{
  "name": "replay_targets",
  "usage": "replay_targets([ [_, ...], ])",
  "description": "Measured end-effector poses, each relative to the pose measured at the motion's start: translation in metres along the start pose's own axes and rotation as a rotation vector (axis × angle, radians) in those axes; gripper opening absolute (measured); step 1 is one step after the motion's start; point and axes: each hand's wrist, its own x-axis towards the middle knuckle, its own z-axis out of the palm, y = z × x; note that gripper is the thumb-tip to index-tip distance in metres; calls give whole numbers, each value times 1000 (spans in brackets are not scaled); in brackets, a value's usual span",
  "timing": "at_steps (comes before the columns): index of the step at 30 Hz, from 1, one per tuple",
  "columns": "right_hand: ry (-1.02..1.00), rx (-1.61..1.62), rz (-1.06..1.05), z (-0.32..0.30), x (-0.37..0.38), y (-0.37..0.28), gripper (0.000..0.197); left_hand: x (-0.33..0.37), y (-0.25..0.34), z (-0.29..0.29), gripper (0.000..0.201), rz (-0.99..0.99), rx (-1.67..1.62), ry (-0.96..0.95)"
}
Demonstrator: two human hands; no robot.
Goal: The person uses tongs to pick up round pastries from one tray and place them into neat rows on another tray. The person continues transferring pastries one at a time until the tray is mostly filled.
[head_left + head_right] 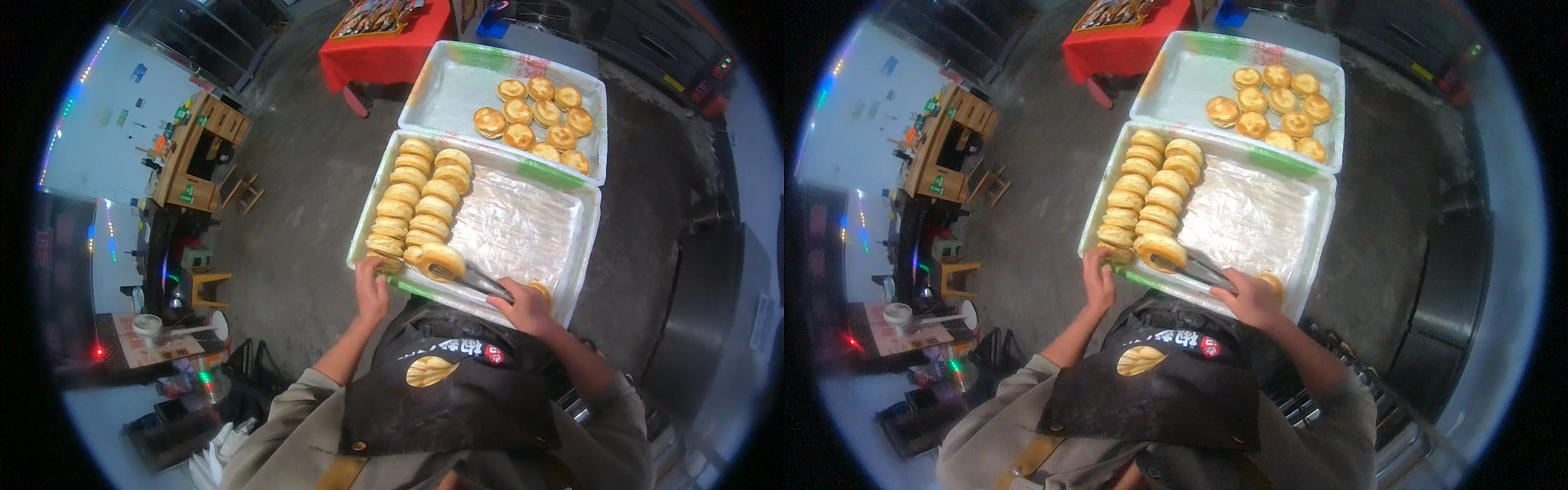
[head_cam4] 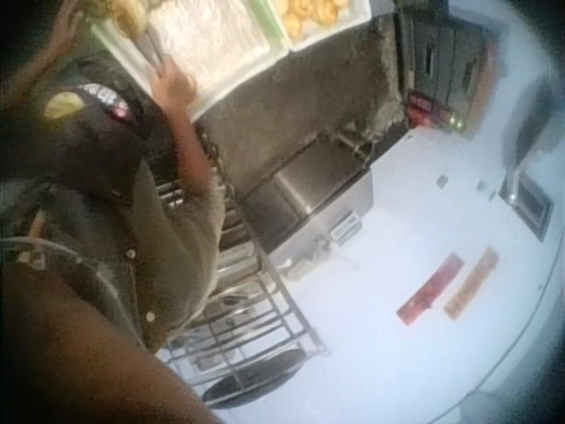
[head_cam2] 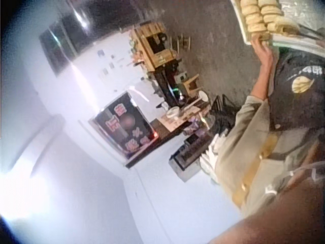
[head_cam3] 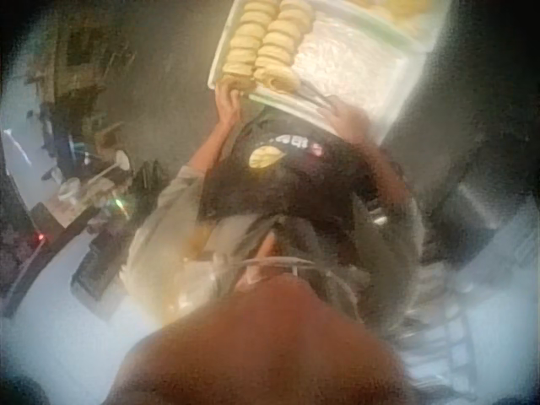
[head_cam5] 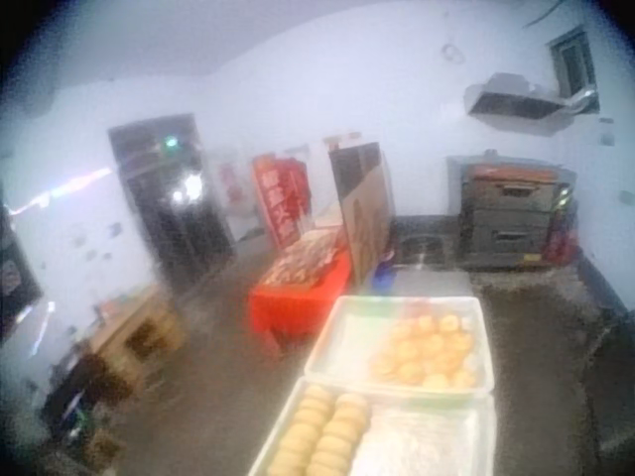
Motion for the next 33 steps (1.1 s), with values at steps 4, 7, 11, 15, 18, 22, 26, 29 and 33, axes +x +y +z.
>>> replay_targets([
  [4,-11,-166,-197,20,17,0,42,-2,-5,-3,38,-15,-13,46],
  [7,16,-323,-344,38,28,8,40,-7,-6,-2,40,-58,-33,78],
  [11,-1,-460,-354,53,38,12,41,-12,-3,0,35,-85,-70,59],
  [15,-39,-470,-294,58,37,2,44,-12,5,6,32,-83,-28,40],
  [18,-63,-389,-208,48,28,-4,49,-12,10,11,33,-102,-52,45],
  [22,-23,-106,-6,27,4,7,49,-18,12,15,33,-87,-42,-5],
  [26,37,158,213,30,0,30,49,-17,21,19,33,108,-33,-153],
  [29,-105,635,507,32,0,41,54,-3,39,31,33,232,-115,-592],
  [33,-116,988,666,40,3,38,59,27,64,69,39,586,-117,-959],
])
